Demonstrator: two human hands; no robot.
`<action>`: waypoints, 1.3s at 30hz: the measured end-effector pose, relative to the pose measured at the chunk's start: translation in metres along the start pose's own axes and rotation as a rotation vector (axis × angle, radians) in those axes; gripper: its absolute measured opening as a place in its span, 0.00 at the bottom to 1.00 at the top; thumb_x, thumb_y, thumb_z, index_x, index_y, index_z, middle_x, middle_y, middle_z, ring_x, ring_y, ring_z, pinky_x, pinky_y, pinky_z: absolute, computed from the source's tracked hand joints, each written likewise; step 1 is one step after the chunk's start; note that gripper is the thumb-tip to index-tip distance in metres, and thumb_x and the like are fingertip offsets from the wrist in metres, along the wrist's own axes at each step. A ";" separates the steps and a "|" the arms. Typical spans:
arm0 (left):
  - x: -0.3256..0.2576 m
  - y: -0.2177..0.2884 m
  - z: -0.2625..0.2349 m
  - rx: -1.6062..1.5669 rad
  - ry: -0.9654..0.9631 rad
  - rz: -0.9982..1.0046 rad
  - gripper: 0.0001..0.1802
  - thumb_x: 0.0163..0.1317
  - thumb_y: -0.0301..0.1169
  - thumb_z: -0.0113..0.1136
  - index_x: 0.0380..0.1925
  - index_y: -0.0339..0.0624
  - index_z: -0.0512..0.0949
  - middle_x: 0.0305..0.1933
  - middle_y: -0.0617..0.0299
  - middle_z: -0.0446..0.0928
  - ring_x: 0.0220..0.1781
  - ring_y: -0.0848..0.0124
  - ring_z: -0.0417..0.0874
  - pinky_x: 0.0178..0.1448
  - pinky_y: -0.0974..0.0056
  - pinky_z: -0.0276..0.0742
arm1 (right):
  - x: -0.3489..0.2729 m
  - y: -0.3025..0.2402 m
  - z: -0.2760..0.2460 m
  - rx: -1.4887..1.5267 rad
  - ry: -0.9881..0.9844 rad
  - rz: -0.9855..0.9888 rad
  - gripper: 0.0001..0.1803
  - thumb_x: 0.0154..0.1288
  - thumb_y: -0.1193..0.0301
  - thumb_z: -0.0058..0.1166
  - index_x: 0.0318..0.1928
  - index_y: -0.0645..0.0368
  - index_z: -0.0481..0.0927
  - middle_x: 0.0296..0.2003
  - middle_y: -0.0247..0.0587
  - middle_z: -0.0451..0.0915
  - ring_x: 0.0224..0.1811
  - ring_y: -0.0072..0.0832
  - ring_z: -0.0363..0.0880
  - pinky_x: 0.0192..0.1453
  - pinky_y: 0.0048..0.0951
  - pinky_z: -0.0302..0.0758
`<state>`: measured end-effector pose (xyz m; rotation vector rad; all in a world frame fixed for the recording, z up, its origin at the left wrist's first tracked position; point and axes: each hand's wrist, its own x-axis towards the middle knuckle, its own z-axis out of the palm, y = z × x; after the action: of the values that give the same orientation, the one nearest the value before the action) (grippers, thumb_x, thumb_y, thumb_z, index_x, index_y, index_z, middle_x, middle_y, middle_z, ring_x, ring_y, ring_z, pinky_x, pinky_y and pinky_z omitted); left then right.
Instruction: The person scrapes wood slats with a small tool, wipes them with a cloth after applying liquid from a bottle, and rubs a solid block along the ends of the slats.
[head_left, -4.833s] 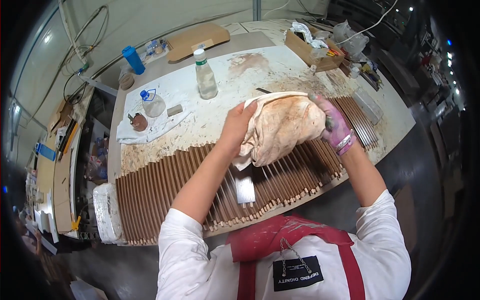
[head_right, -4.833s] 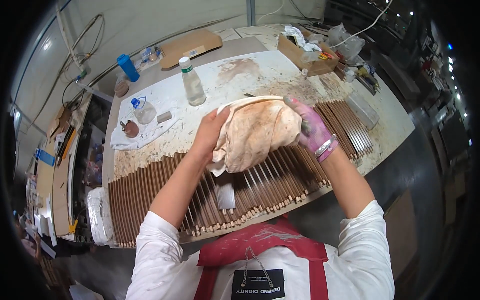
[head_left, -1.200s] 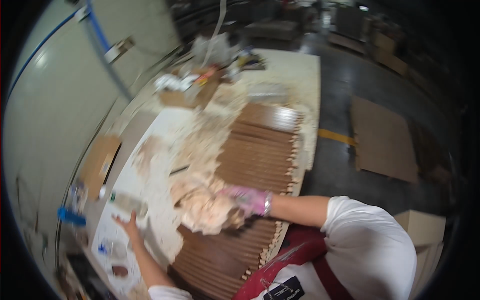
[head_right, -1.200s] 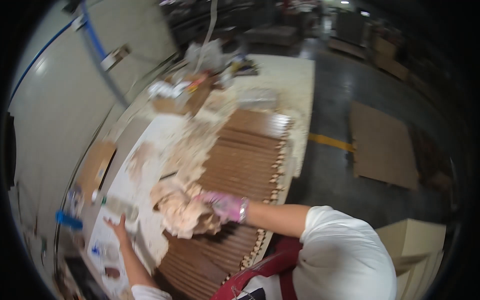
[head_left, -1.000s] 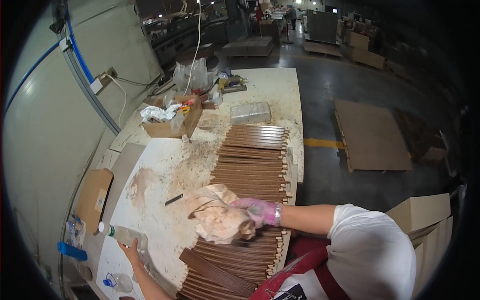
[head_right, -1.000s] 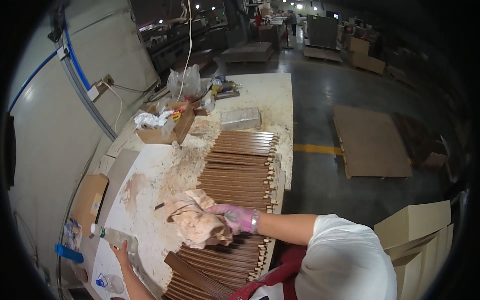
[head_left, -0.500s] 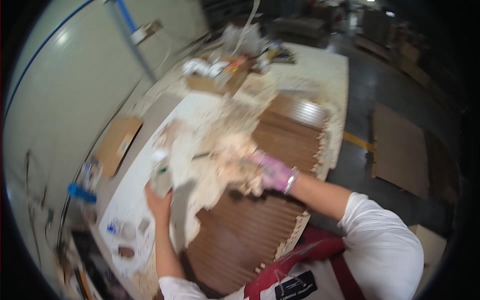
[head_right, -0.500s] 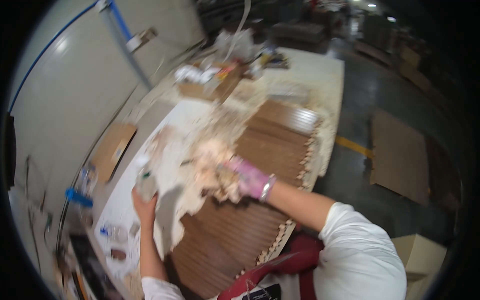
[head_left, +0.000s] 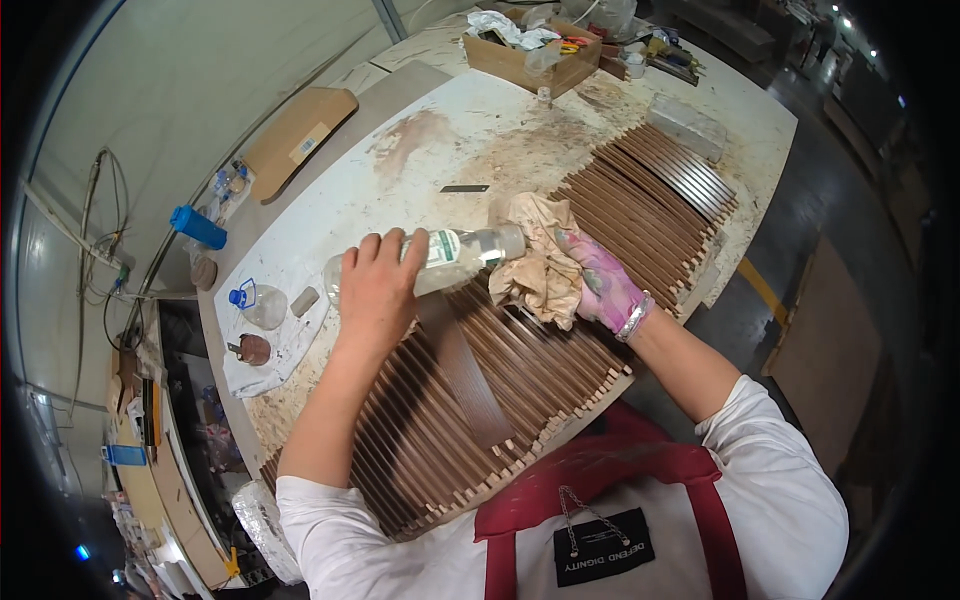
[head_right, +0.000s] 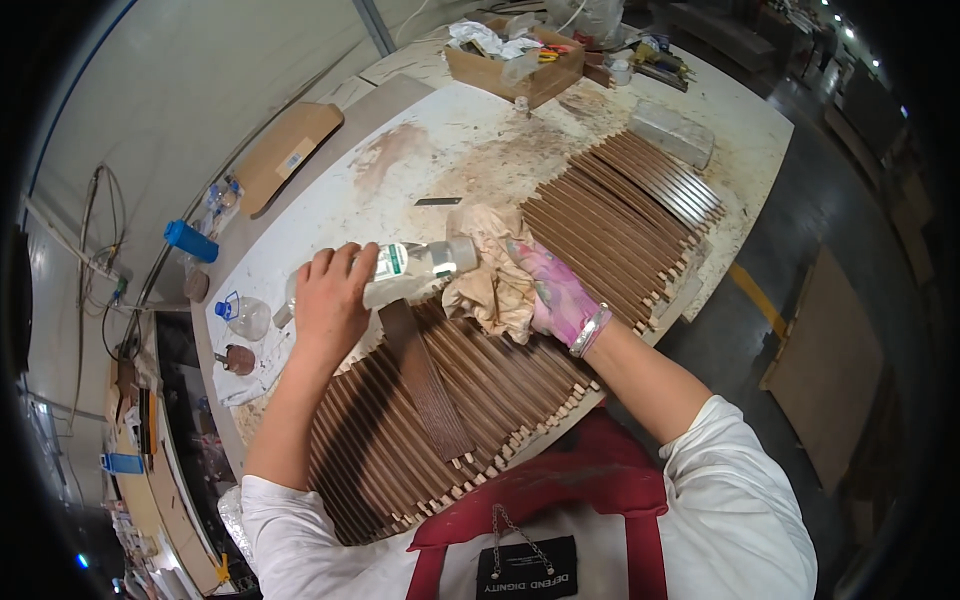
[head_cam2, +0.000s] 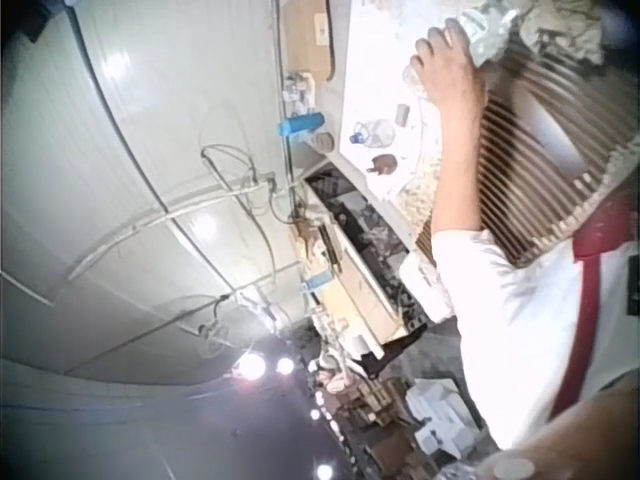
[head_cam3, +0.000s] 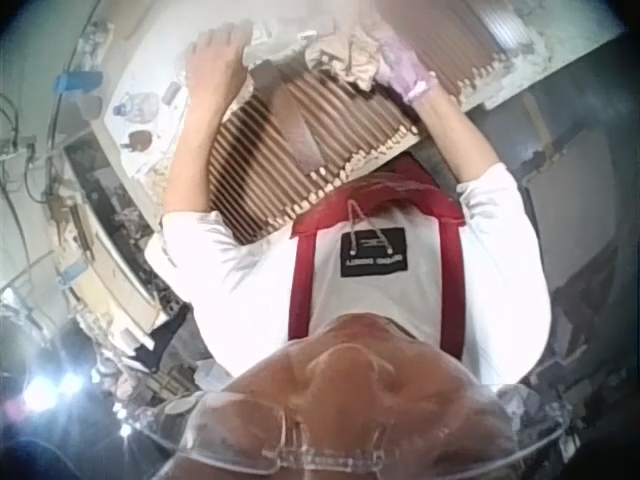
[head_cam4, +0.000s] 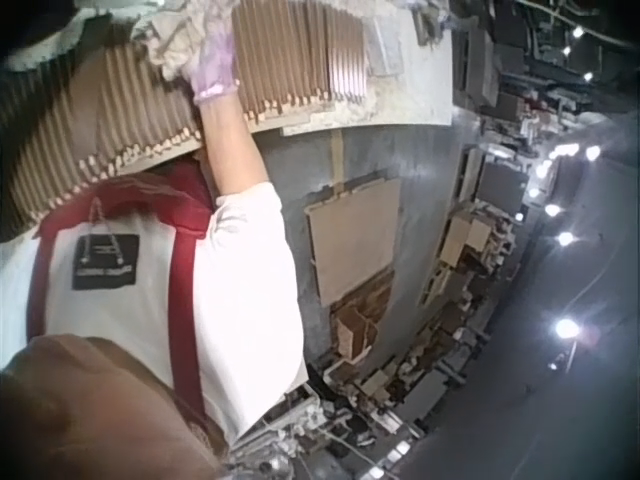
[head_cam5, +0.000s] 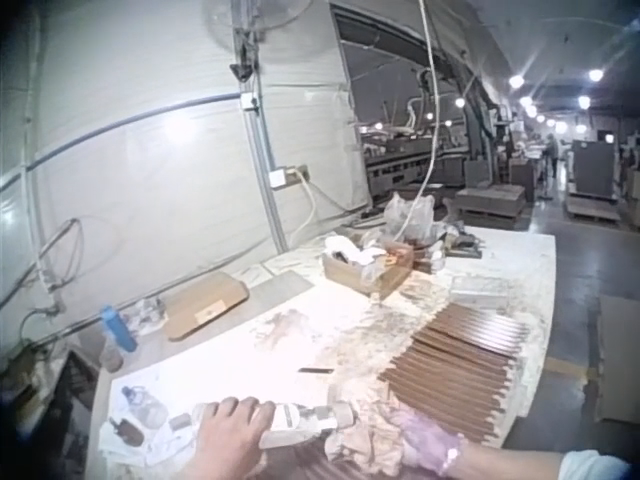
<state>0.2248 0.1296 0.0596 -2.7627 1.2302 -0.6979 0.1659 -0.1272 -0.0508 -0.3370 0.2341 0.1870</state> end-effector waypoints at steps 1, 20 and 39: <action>0.002 0.000 -0.004 0.042 0.000 0.004 0.31 0.42 0.19 0.59 0.52 0.49 0.72 0.49 0.61 0.75 0.50 0.61 0.74 0.50 0.58 0.69 | -0.009 -0.006 0.005 0.006 -0.036 0.032 0.24 0.74 0.61 0.42 0.63 0.63 0.63 0.55 0.54 0.74 0.52 0.47 0.79 0.51 0.51 0.81; 0.024 0.027 -0.039 0.096 -0.003 0.217 0.25 0.51 0.29 0.57 0.53 0.51 0.76 0.43 0.61 0.78 0.45 0.58 0.78 0.42 0.52 0.73 | -0.056 0.001 0.019 -0.222 0.085 -0.162 0.19 0.74 0.61 0.41 0.50 0.66 0.72 0.37 0.52 0.82 0.37 0.42 0.84 0.36 0.43 0.85; 0.019 0.012 -0.045 0.096 -0.027 0.077 0.29 0.42 0.20 0.60 0.49 0.52 0.74 0.39 0.64 0.75 0.44 0.62 0.75 0.47 0.58 0.67 | -0.042 -0.006 0.003 0.167 -0.108 0.216 0.22 0.73 0.67 0.40 0.60 0.69 0.64 0.54 0.59 0.74 0.55 0.49 0.77 0.59 0.55 0.75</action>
<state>0.2087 0.1143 0.1044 -2.6242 1.2559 -0.6911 0.1277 -0.1374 -0.0354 -0.1345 0.1773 0.3952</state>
